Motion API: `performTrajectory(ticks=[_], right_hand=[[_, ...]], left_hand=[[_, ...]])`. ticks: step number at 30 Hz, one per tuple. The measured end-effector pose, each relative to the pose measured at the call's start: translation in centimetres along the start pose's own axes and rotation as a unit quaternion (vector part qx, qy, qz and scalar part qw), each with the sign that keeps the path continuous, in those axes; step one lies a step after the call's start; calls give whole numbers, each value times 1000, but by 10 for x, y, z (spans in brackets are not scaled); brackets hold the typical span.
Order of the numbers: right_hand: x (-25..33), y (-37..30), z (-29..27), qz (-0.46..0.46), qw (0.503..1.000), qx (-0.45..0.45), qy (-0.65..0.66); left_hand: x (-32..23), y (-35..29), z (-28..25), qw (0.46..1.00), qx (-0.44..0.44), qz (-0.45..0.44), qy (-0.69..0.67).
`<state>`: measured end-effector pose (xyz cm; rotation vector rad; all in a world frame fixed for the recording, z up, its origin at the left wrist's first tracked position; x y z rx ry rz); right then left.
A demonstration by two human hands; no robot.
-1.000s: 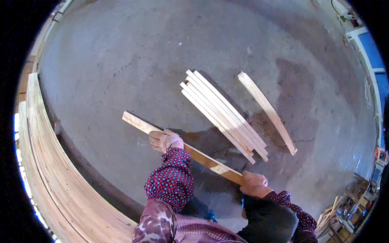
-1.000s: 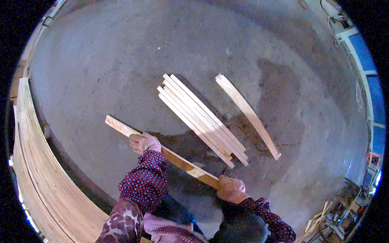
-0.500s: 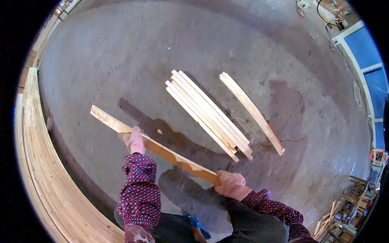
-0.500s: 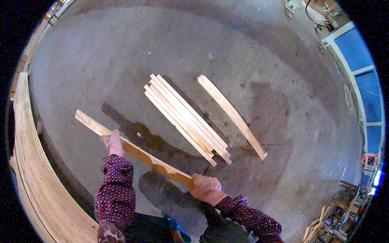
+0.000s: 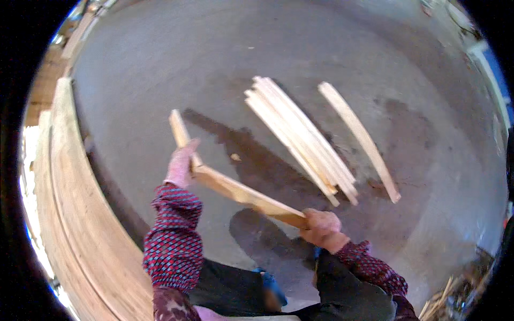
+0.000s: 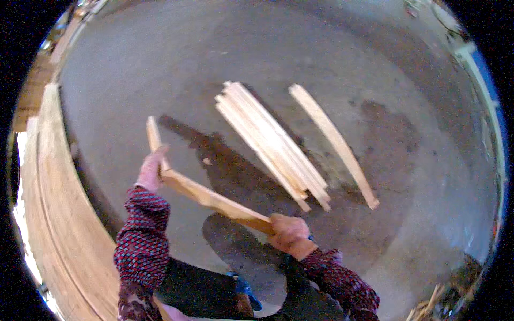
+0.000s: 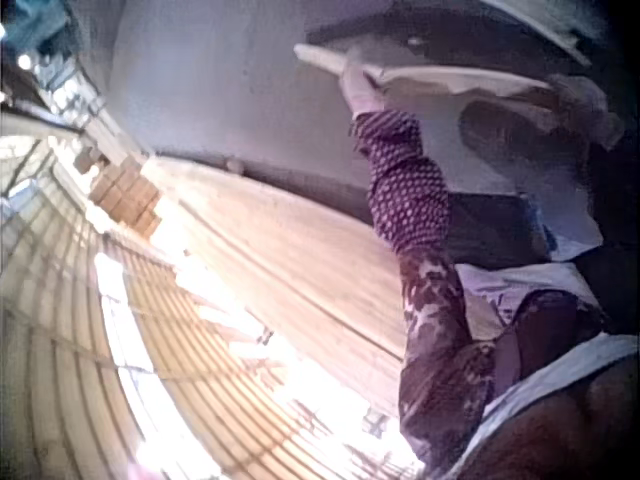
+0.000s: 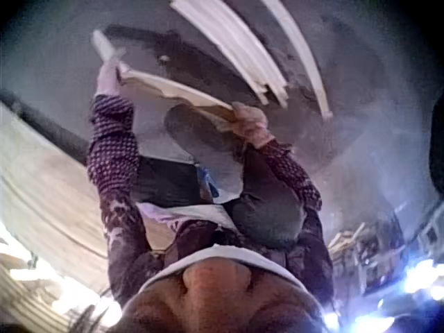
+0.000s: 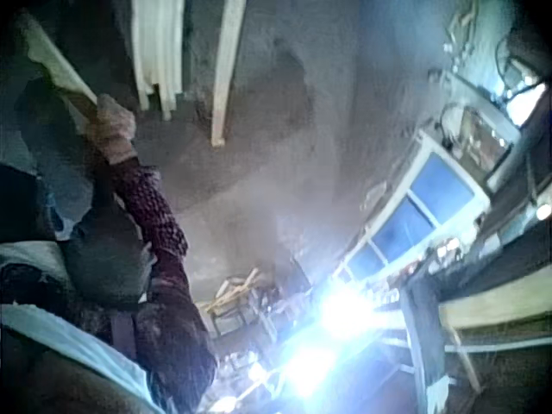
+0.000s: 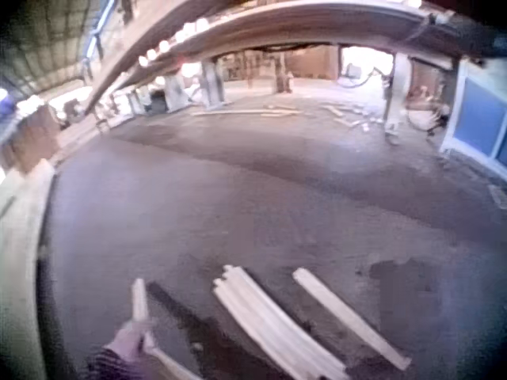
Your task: The person sits on the floor and stacks several thin wooden planks into a neat pile. They then carry the stack to a nearby rack and place it on top of other planks. The person continues to pick up and stack additional planks from the floor.
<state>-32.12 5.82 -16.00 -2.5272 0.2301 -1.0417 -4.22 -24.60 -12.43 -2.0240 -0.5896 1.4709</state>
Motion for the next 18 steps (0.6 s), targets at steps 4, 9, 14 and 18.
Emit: performTrajectory(ticks=[4, 9, 14, 18], right_hand=[[-11, -12, -6, 70, 997, 20, 24], [-35, -16, 11, 112, 990, 23, 77], [-55, -34, 8, 153, 983, 45, 94], [-83, -65, 19, 206, 974, 51, 81]], left_hand=[[6, 1, 26, 978, 26, -4, -208], [0, -14, 54, 959, 41, 61, -275], [-5, -27, 74, 945, -52, 152, -284], [-21, -32, 64, 928, -50, 270, -253]])
Point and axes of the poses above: each hand's wrist, its own y-axis towards the middle knuckle, its own z-axis out of the palm, x = y × z, the point moved 8 cm from there along y, towards the middle knuckle, and after that the axes turned 6 degrees about y, right-handed, at the moved point
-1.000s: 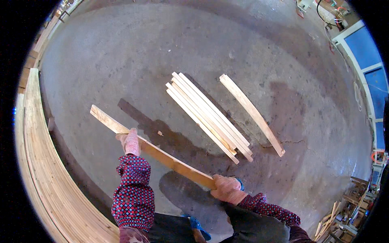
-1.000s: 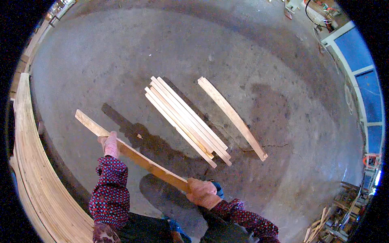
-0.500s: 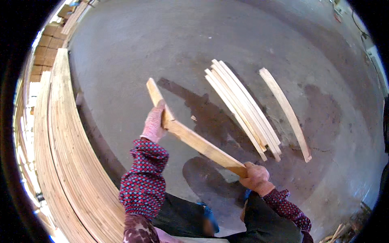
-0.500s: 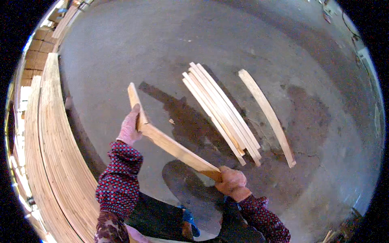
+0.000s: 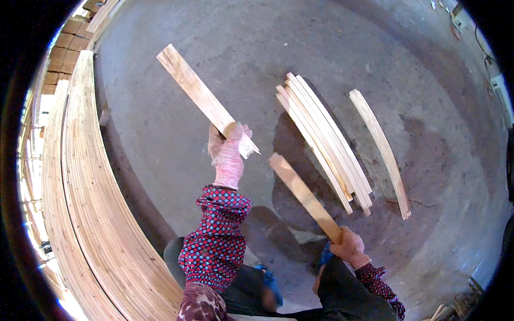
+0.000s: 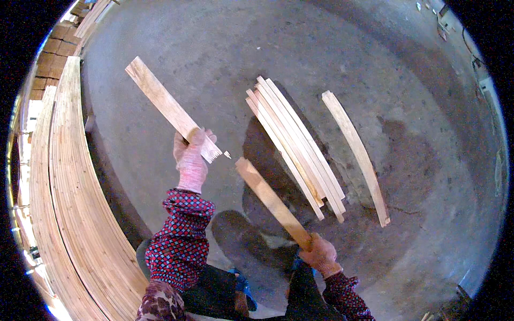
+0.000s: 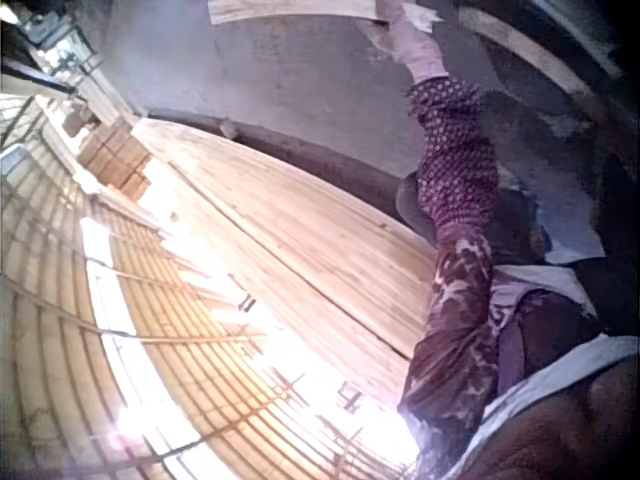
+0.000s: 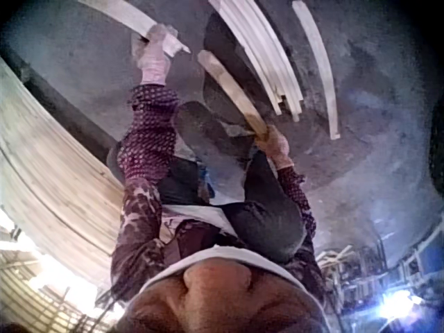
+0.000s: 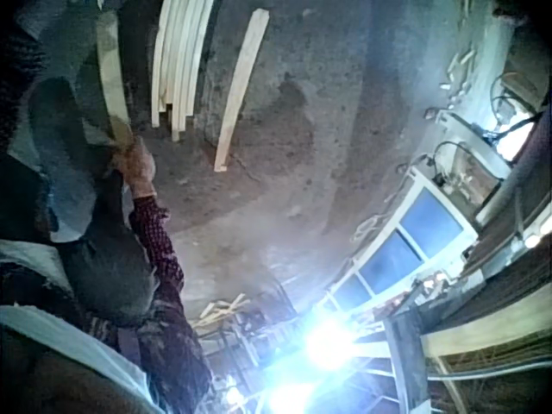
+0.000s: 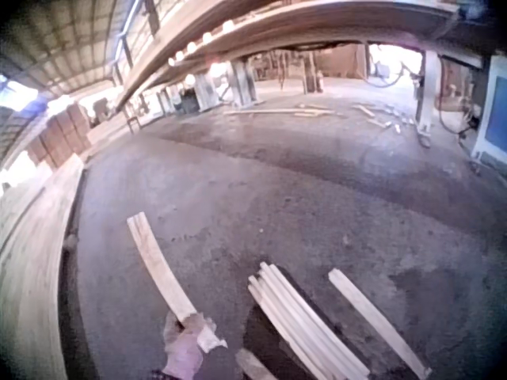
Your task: The person sits on the floor and stacks several thin wooden planks into a neat pile. They then carry the stack to a nearby rack and place it on top of other planks. The person continues to pick up and stack additional planks from the floor.
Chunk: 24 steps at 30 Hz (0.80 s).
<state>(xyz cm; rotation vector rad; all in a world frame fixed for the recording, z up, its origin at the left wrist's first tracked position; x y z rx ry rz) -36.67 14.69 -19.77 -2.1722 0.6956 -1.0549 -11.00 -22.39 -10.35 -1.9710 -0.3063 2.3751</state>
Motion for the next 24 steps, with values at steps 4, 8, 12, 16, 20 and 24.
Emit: performTrajectory(ticks=[4, 8, 12, 16, 20, 24], right_hand=[[-5, -8, -8, 19, 999, -22, 34], [-7, -2, -4, 7, 998, -29, 49], [8, -3, -11, -56, 990, -65, 115], [45, -6, -45, 26, 980, -79, 180], [24, -28, -95, 12, 948, -188, 257], [-274, -146, -94, 210, 788, -386, 432]], left_hand=[[12, 2, -5, 993, -11, -68, -98], [26, -13, 1, 990, 21, -86, -113], [47, -50, 17, 980, -2, -154, -126], [80, -113, 44, 977, -14, -198, -71], [126, -143, 40, 974, 28, -227, -6], [163, -142, 38, 956, 2, -291, -31]])
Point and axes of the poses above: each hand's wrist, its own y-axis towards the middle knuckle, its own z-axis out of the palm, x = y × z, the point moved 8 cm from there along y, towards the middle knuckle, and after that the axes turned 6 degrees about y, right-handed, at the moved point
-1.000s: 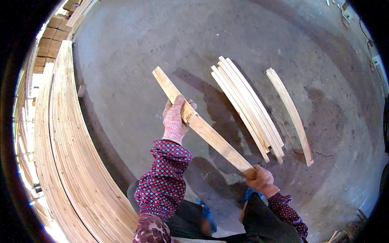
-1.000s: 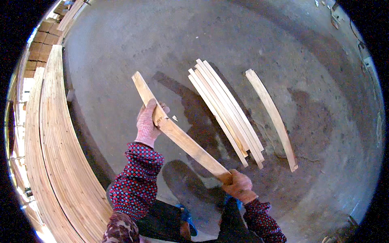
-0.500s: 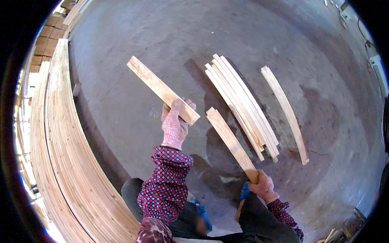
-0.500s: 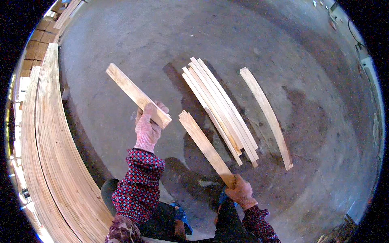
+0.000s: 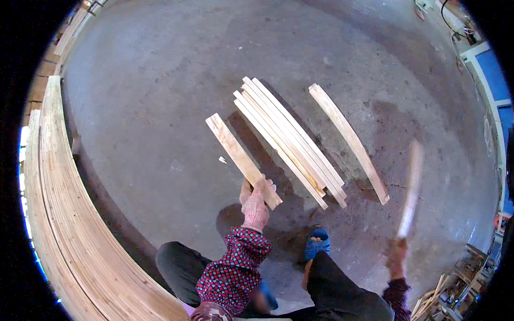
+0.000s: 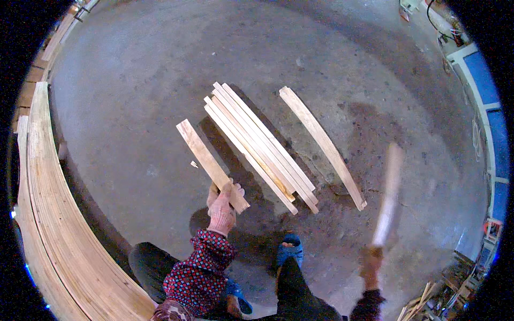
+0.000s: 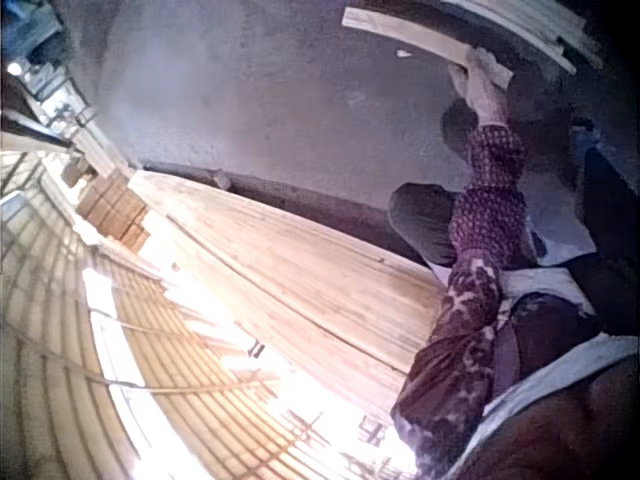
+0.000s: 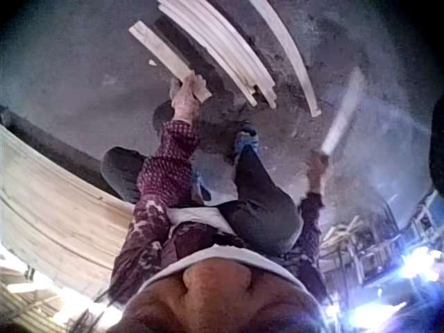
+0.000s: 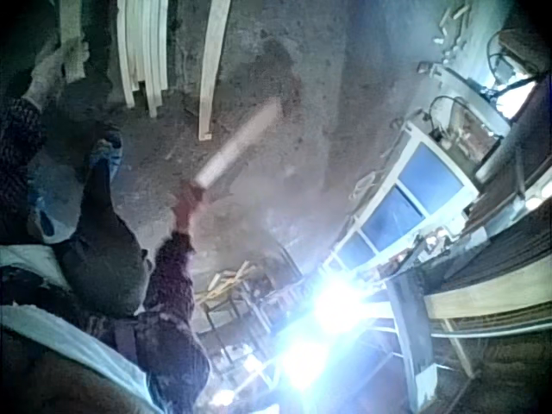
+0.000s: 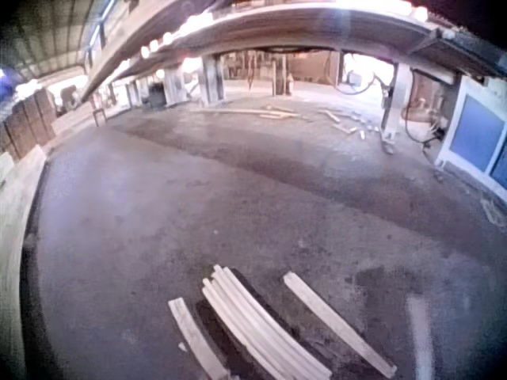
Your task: The person sits on the floor and stacks several thin wooden planks into a neat pile. They then carry the stack to a nearby rack and place it on top of other planks. The person continues to pick up and stack additional planks from the floor.
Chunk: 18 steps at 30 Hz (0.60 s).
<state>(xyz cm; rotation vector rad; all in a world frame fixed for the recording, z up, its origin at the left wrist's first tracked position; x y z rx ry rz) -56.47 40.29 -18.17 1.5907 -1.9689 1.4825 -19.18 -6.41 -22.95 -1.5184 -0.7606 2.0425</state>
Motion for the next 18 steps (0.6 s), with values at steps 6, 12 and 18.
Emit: performTrajectory(ticks=[6, 12, 18], right_hand=[[-101, 21, -392, 65, 983, -152, -76], [-2, 83, -80, -99, 994, -21, -27], [221, 25, 254, -361, 828, 113, -414]], left_hand=[[19, 12, 21, 997, 54, 5, -56], [18, 15, 24, 999, 26, 18, -30], [25, 21, 28, 997, 40, -24, 56]])
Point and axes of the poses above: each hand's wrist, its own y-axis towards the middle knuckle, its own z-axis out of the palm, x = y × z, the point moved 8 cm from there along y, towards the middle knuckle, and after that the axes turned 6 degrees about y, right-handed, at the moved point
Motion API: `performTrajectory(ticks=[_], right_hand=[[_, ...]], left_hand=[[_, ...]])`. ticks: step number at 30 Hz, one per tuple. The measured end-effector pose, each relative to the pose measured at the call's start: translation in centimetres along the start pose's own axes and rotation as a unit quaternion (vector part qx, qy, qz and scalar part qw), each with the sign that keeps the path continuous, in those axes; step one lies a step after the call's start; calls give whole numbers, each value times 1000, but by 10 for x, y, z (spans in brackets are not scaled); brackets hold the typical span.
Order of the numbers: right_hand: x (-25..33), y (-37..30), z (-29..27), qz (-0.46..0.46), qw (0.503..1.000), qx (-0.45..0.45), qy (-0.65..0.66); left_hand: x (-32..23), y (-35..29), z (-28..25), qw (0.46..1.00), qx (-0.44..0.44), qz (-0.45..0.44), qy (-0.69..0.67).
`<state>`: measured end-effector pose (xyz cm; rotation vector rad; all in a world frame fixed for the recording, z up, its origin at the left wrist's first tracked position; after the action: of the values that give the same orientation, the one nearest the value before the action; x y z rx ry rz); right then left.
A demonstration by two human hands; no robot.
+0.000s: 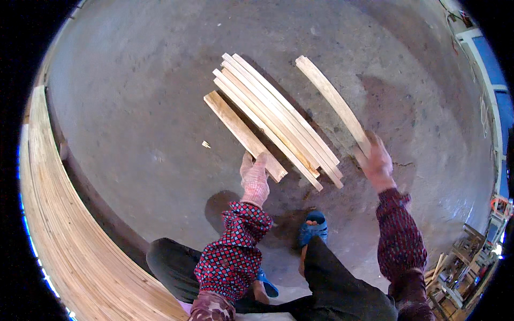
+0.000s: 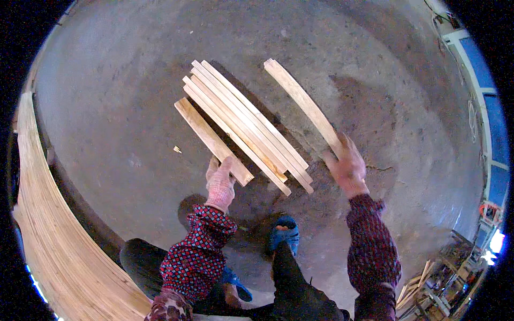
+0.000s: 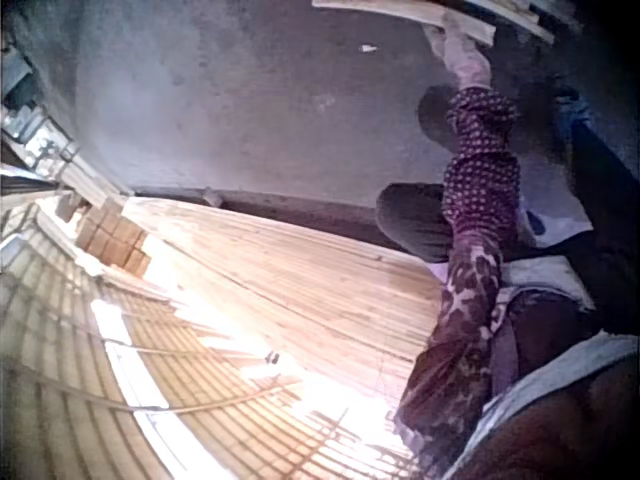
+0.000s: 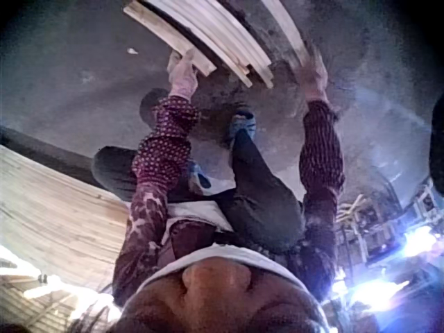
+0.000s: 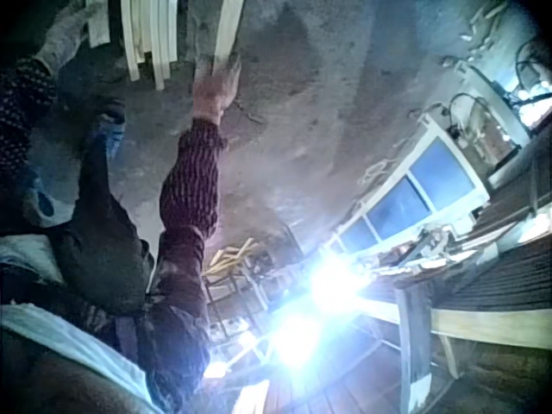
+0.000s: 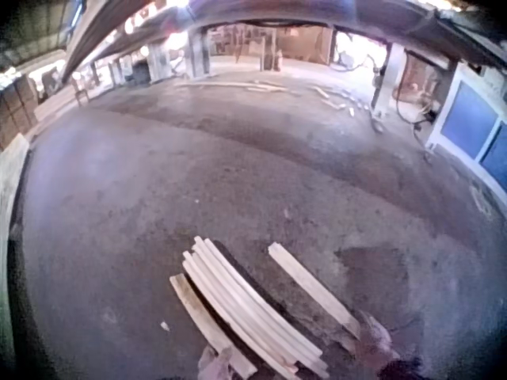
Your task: The person sits on the floor and stacks several thin wooden planks into a neat pile. They then carry the stack to a nearby rack and place it on top of other planks. The person continues to pick up and stack additional planks from the floor.
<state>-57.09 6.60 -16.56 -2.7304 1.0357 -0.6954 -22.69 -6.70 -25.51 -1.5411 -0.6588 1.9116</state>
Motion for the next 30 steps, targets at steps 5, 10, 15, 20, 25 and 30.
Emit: performTrajectory(ticks=[5, 10, 15, 20, 25, 30], right_hand=[[69, 70, 19, -15, 991, 0, -130], [90, 88, 20, 15, 993, 96, -72], [143, 86, 35, -72, 989, 105, 71], [201, 101, 58, -125, 973, 173, 83], [205, 115, 69, -156, 974, 161, -37], [215, 80, 36, -112, 990, 90, 16]], left_hand=[[-42, -19, 31, 957, -26, 106, 268], [-29, 2, 33, 901, -58, 142, 405], [-46, -2, 38, 888, -47, 130, 439], [-49, 5, 36, 891, -36, 155, 424], [-30, 7, 35, 992, 62, 87, 66], [-32, -21, 8, 999, 44, 0, 4]])
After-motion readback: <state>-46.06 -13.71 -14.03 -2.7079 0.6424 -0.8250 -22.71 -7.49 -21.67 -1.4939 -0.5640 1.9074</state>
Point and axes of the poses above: each hand's wrist, its own y-axis towards the middle knuckle, its own z-axis out of the palm, x = y × z, the point moved 8 cm from there along y, towards the middle knuckle, and after that the axes turned 6 degrees about y, right-handed, at the moved point
